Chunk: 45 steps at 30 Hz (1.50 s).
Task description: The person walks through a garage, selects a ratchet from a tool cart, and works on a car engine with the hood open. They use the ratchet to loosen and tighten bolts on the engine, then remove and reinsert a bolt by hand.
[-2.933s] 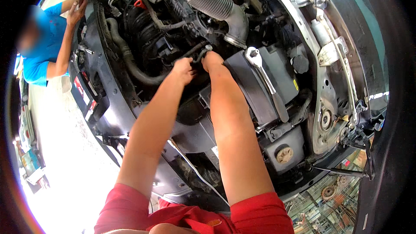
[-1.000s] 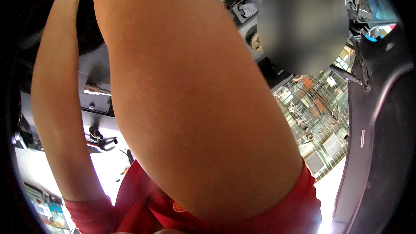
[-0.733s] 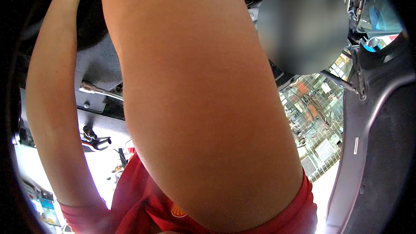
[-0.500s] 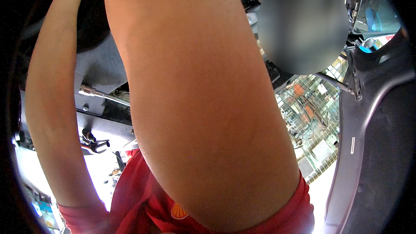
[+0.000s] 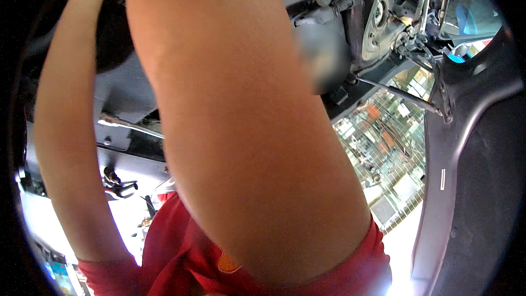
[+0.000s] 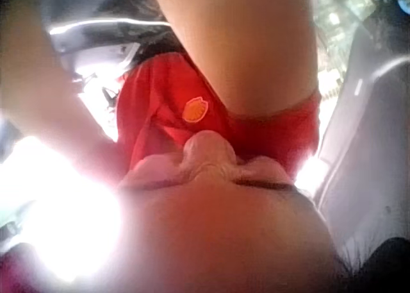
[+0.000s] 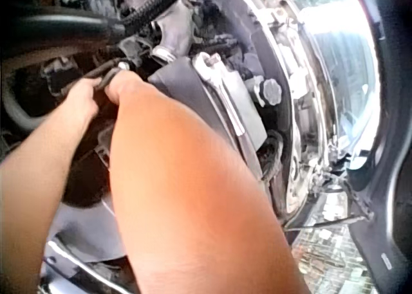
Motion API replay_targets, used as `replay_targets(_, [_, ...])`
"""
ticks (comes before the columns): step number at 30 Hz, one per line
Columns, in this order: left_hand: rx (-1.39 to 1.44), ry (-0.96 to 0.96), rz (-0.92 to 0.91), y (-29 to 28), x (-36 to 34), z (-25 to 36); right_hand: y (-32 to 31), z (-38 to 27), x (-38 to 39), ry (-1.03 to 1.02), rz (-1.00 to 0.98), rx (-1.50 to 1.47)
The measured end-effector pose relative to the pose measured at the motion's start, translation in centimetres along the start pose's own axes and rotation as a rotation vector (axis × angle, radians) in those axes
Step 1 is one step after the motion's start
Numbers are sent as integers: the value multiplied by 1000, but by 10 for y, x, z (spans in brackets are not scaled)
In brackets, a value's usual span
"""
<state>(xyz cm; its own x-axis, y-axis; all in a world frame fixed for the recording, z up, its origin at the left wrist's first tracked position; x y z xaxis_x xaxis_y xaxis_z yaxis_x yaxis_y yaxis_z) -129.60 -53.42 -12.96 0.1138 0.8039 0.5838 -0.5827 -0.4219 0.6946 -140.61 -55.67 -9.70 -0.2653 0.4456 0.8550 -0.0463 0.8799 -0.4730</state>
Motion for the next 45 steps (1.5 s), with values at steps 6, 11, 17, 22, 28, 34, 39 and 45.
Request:
replay_targets(6, [-58,-21,0,-31,-30,-51,-24,-3,40,51,89,-33])
replay_targets(11, [-32,15,106,-5,1,-35,-11,-6,54,-1,185,72])
replay_targets(17, [-20,-77,120,16,16,-26,12,-18,167,-379,494,-33])
replay_targets(22, [61,-19,151,11,13,-34,28,-20,165,-543,812,-254])
replay_targets(28, [64,6,186,9,10,-37,25,-30,169,-453,756,-308])
replay_targets(34, [48,-33,241,27,41,-44,29,-30,163,-396,759,-254])
replay_targets(39, [-181,-88,35,68,119,-31,27,-27,168,-310,785,-227])
replay_targets(45, [-71,117,-84,74,160,-21,28,-30,166,-357,795,-240])
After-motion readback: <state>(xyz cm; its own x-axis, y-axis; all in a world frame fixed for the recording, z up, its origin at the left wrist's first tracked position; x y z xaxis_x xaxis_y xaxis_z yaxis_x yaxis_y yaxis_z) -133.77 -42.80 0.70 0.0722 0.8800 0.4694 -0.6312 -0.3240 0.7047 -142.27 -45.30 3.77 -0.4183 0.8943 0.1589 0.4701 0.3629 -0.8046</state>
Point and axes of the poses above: each hand's wrist, its own x-axis away from the middle knuckle, its own y-axis out of the palm, z = x × y, the point moved 1 cm from there along -x, towards the middle knuckle, and after that the axes turned 13 degrees about -z, right-handed, at the moved point
